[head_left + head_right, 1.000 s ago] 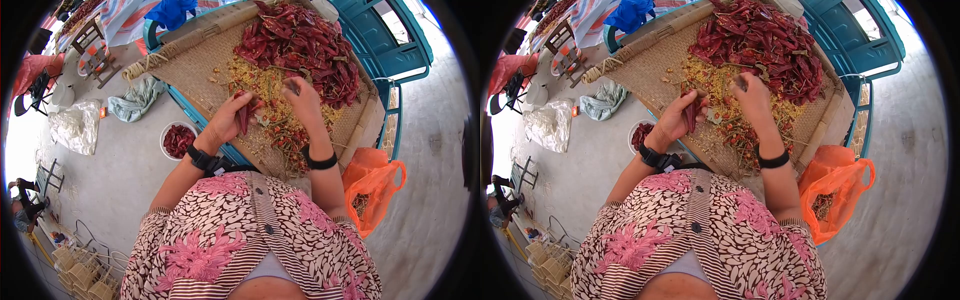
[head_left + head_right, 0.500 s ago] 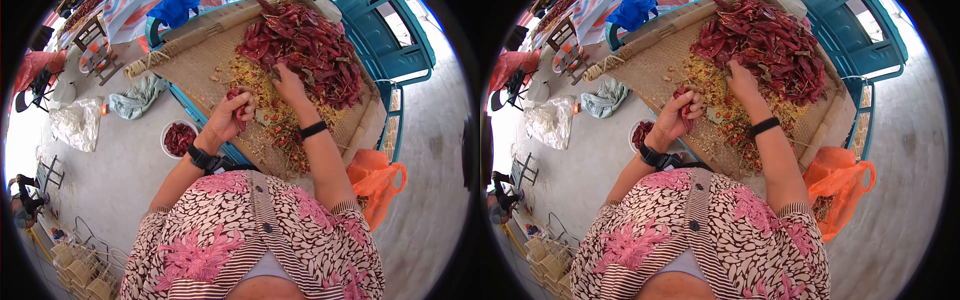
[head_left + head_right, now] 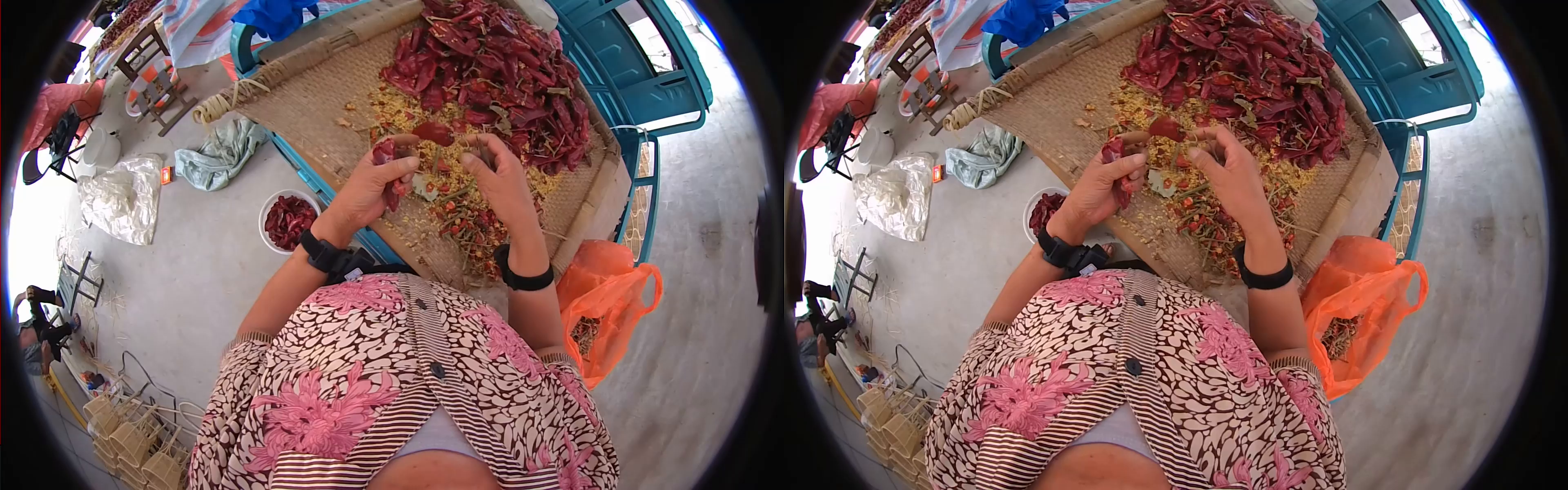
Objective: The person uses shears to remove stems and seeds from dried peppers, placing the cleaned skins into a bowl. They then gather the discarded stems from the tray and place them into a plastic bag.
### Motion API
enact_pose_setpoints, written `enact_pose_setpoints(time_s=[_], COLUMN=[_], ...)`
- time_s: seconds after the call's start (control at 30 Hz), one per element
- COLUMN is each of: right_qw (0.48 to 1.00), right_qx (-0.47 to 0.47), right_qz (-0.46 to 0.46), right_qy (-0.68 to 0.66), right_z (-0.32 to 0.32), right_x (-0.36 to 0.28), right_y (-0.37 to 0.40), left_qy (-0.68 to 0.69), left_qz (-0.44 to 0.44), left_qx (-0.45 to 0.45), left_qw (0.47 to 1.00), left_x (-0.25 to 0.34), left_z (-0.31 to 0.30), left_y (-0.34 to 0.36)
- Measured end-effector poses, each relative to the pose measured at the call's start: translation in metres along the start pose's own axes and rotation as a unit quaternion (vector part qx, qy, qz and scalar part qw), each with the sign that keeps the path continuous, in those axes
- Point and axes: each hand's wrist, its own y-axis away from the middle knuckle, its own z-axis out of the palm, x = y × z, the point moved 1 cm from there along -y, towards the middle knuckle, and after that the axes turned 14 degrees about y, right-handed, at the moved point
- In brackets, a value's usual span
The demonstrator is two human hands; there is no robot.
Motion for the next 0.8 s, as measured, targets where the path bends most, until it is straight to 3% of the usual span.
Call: enact_pose_setpoints(time_s=[0.2, 0.3, 0.43, 0.5, 0.6, 0.7, 0.8], right_qw=[0.992, 0.990, 0.991, 0.995, 0.992, 0.987, 0.973], right_qx=[0.038, 0.056, 0.042, 0.025, -0.026, -0.099, -0.184], right_qz=[-0.020, -0.036, -0.063, -0.095, -0.119, -0.114, -0.079], right_qy=[0.119, 0.122, 0.113, 0.028, -0.023, -0.063, -0.119], right_z=[0.009, 0.009, 0.007, 0.010, 0.008, 0.006, -0.003], right_x=[-0.013, -0.016, -0.024, -0.027, -0.029, -0.027, -0.021], right_y=[0.012, 0.014, 0.016, 0.017, 0.015, 0.013, 0.009], left_qy=[-0.040, -0.118, -0.169, -0.210, -0.134, -0.082, -0.040], left_qz=[0.091, 0.070, -0.021, -0.089, -0.089, -0.160, -0.212], left_qx=[0.014, 0.003, -0.032, -0.045, -0.063, -0.136, -0.148], left_qw=[0.995, 0.991, 0.985, 0.973, 0.985, 0.974, 0.965], left_x=[-0.002, -0.001, 0.002, 0.002, 0.000, 0.000, 0.004], left_z=[0.000, 0.000, 0.007, 0.006, 0.012, -0.002, -0.003], left_y=[-0.001, 0.000, 0.003, 0.008, 0.009, 0.008, 0.009])
